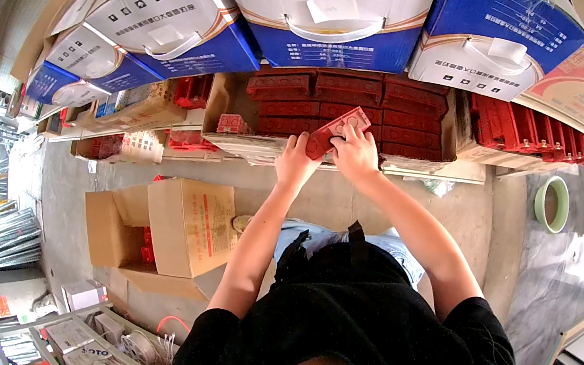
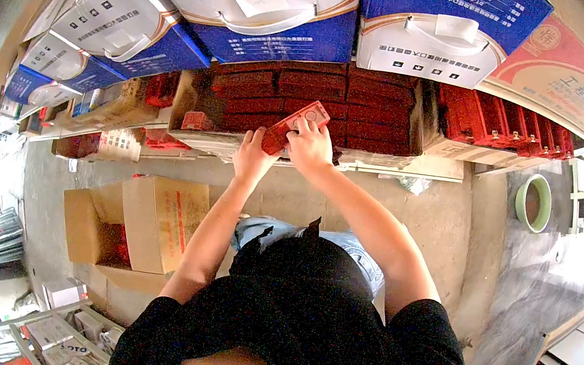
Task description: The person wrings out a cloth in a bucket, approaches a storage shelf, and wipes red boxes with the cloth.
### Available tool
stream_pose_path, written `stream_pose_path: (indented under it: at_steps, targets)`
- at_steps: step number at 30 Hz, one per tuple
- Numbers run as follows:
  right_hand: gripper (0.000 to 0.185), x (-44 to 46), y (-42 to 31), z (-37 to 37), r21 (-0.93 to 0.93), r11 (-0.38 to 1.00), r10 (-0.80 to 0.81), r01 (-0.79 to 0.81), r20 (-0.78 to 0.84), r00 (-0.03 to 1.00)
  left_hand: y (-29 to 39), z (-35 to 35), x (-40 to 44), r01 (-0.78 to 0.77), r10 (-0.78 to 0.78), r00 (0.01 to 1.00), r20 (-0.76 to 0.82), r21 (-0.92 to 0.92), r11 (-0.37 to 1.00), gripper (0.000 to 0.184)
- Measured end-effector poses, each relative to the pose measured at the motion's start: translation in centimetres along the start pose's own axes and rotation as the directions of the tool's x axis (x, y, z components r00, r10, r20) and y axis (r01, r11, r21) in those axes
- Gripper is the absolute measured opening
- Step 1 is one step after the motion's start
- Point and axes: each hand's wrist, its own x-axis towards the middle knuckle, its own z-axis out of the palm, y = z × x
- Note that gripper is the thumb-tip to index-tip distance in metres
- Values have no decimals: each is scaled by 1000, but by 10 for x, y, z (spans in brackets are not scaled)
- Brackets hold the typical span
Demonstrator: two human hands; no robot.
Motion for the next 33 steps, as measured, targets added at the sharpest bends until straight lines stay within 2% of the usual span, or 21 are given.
stream_pose_path:
  at_steps: [1,2,4,10,14,17,18,19,21,24,27,31,33]
  targets:
    - [20,1,-2,-1,38,999,9,-11,48,999,-2,0,-2,-10,10,1000,0,-9,1000,54]
    - [16,2,1,10,-41,997,-64,60,-83,995,-3,-1,-4,-21,21,1000,-3,1,1000,54]
    - [14,14,-6,7,-51,996,-74,70,-78,994,-3,-1,-8,-45,45,999,-9,20,999,54]
    - [13,21,-8,9,-96,994,-71,62,-95,993,1,0,-7,34,-34,999,-8,-12,999,51]
    - [16,2,-1,5,-37,999,18,-19,-16,1000,4,-1,-2,86,-86,993,79,5,996,51]
    - [18,-14,11,5,-210,978,48,-20,127,991,3,-4,2,70,-70,995,76,-5,998,52]
    - [18,-23,24,17,-172,985,48,-27,119,992,-1,-2,3,56,-53,997,60,-36,998,53]
    - [17,-30,31,18,-69,992,111,-102,141,984,-4,-1,4,38,-35,999,42,-65,997,54]
    - [17,-39,37,17,77,983,160,-165,74,984,-4,1,3,13,-12,1000,18,-62,998,54]
    - [19,-34,36,13,217,974,99,-67,-140,985,-3,-1,-4,11,-10,1000,13,-33,999,56]
    - [21,-12,21,3,164,986,37,14,-304,952,1,-3,-2,39,-38,997,62,-7,999,57]
    - [17,14,4,14,129,983,-85,131,-312,946,-1,2,-4,31,-32,999,38,43,999,58]
    - [16,17,-2,18,84,991,-79,106,-274,959,-2,4,-5,35,-36,999,38,41,999,59]
